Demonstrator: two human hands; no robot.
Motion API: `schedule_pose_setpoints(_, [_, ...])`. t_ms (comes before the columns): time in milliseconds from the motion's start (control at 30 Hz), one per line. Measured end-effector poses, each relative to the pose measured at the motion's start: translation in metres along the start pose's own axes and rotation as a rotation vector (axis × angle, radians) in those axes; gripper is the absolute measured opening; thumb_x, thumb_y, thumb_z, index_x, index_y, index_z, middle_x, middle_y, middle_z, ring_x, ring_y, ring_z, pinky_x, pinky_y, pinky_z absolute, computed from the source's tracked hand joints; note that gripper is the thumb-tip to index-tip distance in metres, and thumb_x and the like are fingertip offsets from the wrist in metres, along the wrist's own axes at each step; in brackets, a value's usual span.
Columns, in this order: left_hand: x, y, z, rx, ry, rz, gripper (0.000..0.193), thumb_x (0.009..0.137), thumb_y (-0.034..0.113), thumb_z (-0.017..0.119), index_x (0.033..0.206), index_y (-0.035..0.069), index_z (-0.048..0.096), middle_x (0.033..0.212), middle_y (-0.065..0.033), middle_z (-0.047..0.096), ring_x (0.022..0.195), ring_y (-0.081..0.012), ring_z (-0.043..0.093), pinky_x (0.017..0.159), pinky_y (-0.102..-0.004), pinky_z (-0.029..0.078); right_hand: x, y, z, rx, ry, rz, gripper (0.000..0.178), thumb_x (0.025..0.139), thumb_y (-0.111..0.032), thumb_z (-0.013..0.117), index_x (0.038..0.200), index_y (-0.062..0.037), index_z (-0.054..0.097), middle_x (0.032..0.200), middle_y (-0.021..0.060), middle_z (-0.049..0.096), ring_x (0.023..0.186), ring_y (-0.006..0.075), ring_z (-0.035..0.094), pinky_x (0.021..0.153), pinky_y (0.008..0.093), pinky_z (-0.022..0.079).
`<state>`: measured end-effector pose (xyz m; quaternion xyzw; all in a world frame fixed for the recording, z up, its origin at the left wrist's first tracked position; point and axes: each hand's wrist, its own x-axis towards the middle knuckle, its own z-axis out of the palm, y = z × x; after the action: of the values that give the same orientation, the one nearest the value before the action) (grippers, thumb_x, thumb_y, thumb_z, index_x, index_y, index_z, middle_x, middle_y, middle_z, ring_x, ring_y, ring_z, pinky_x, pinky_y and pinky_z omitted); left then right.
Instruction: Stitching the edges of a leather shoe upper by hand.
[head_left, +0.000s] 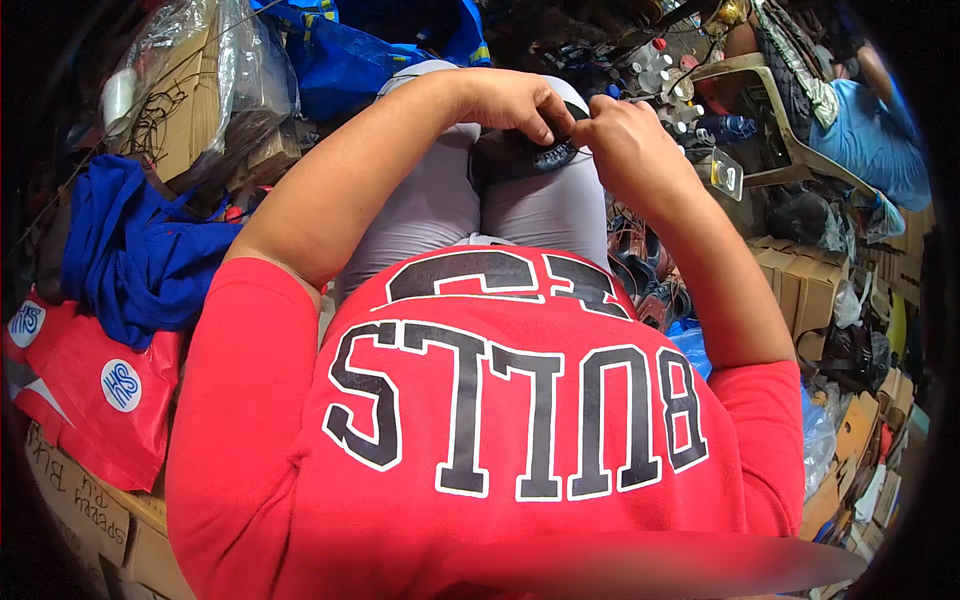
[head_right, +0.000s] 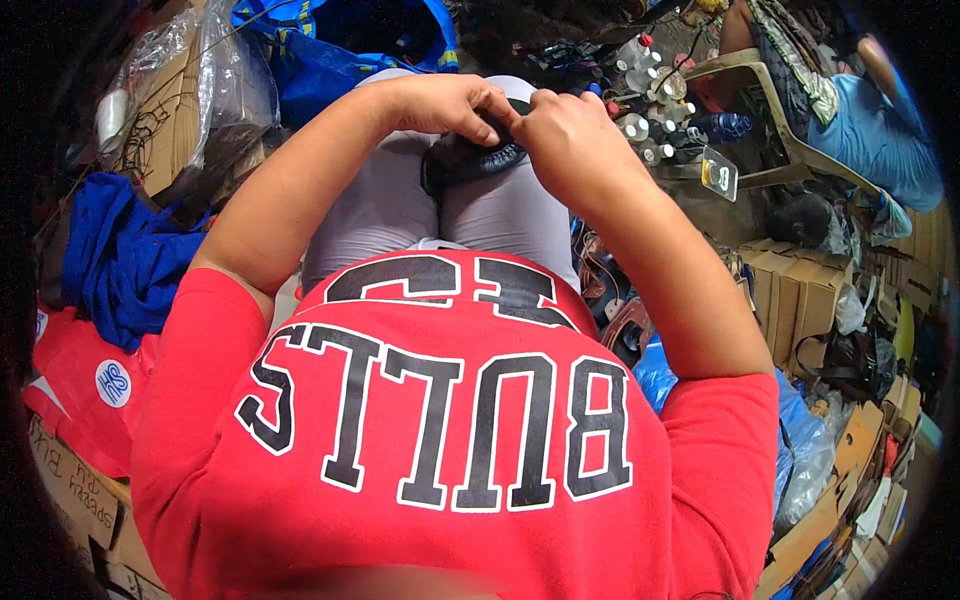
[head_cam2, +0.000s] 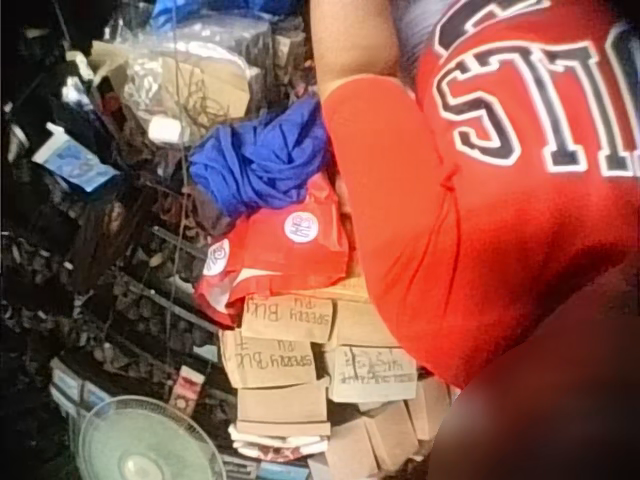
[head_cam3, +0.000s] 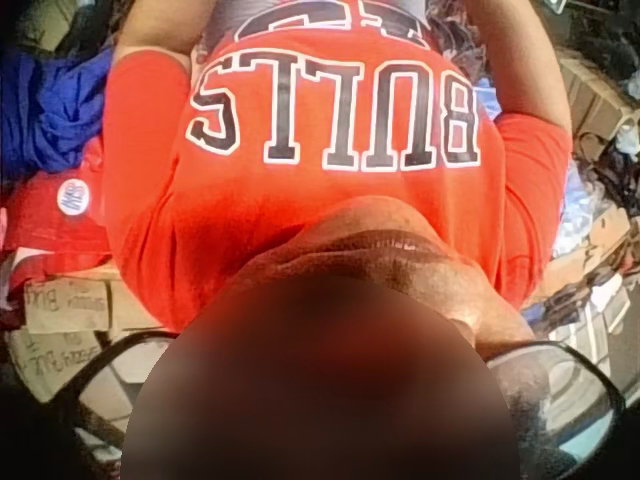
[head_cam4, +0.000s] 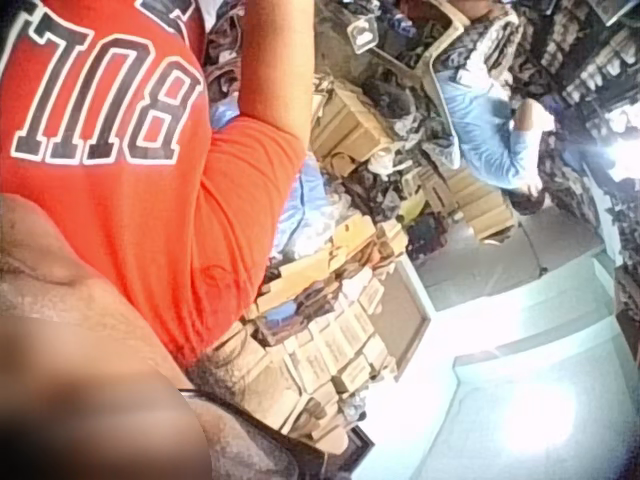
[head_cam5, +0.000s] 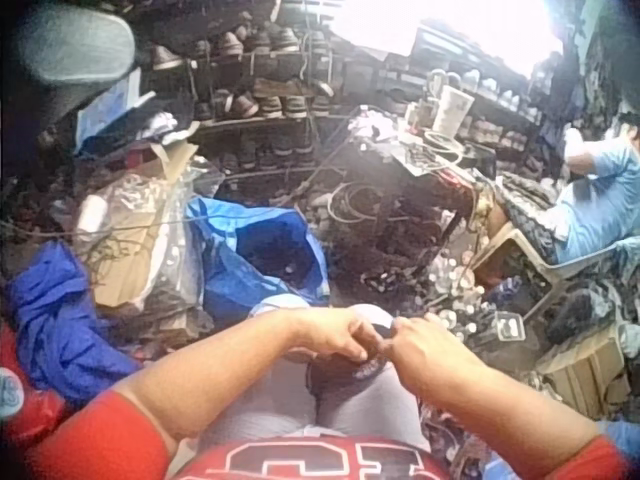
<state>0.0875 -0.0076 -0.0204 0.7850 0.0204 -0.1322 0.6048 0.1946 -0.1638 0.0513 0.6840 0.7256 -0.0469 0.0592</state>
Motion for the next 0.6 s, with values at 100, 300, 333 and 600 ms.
schedule_pose_setpoints(100, [0.0, 0.006, -0.003, 0.143, 0.013, 0.023, 0.033, 0.076, 0.003, 0.061, 0.109, 0.002, 0.063, 0.1, -0.0079, 0.065, 0.093, -0.0151, 0.059, 0.086, -0.0271, 0.043, 0.012, 0.009, 0.003, 0.055, -0.055, -0.048, 0.022, 0.071, 0.001, 0.056, 0.084, -0.0091, 0.07, 0.085, 0.0134, 0.06, 0.083, 0.0304, 0.061, 0.071, 0.0401, 0.046])
schedule_pose_setpoints(300, [0.005, 0.004, -0.005, 0.225, 0.152, 0.056, 0.03, 0.072, 0.002, 0.066, 0.102, 0.006, 0.066, 0.092, -0.0081, 0.067, 0.082, -0.017, 0.062, 0.078, -0.0293, 0.047, 0.02, 0.024, 0.028, 0.426, -0.01, 0.053, 0.011, 0.072, -0.004, 0.066, 0.083, -0.005, 0.068, 0.074, 0.0115, 0.06, 0.07, 0.0256, 0.06, 0.065, 0.0329, 0.047])
schedule_pose_setpoints(333, [0.006, 0.001, -0.005, 0.217, 0.204, 0.1, 0.028, 0.071, 0.003, 0.067, 0.099, 0.007, 0.068, 0.089, -0.0076, 0.067, 0.081, -0.0163, 0.062, 0.077, -0.0291, 0.047, 0.019, 0.026, 0.031, 0.572, -0.023, 0.103, 0.011, 0.072, -0.004, 0.068, 0.083, -0.0041, 0.068, 0.074, 0.0098, 0.062, 0.068, 0.021, 0.061, 0.065, 0.03, 0.048])
schedule_pose_setpoints(600, [0.01, -0.018, 0.002, 0.22, 0.426, 0.185, 0.022, 0.066, 0.007, 0.073, 0.088, 0.009, 0.07, 0.083, -0.006, 0.063, 0.082, -0.0196, 0.06, 0.075, -0.0287, 0.046, 0.019, 0.037, 0.05, 1.051, -0.136, 0.391, 0.018, 0.075, -0.014, 0.072, 0.084, -0.0014, 0.065, 0.072, -0.0002, 0.061, 0.066, 0.0074, 0.053, 0.064, 0.0228, 0.044])
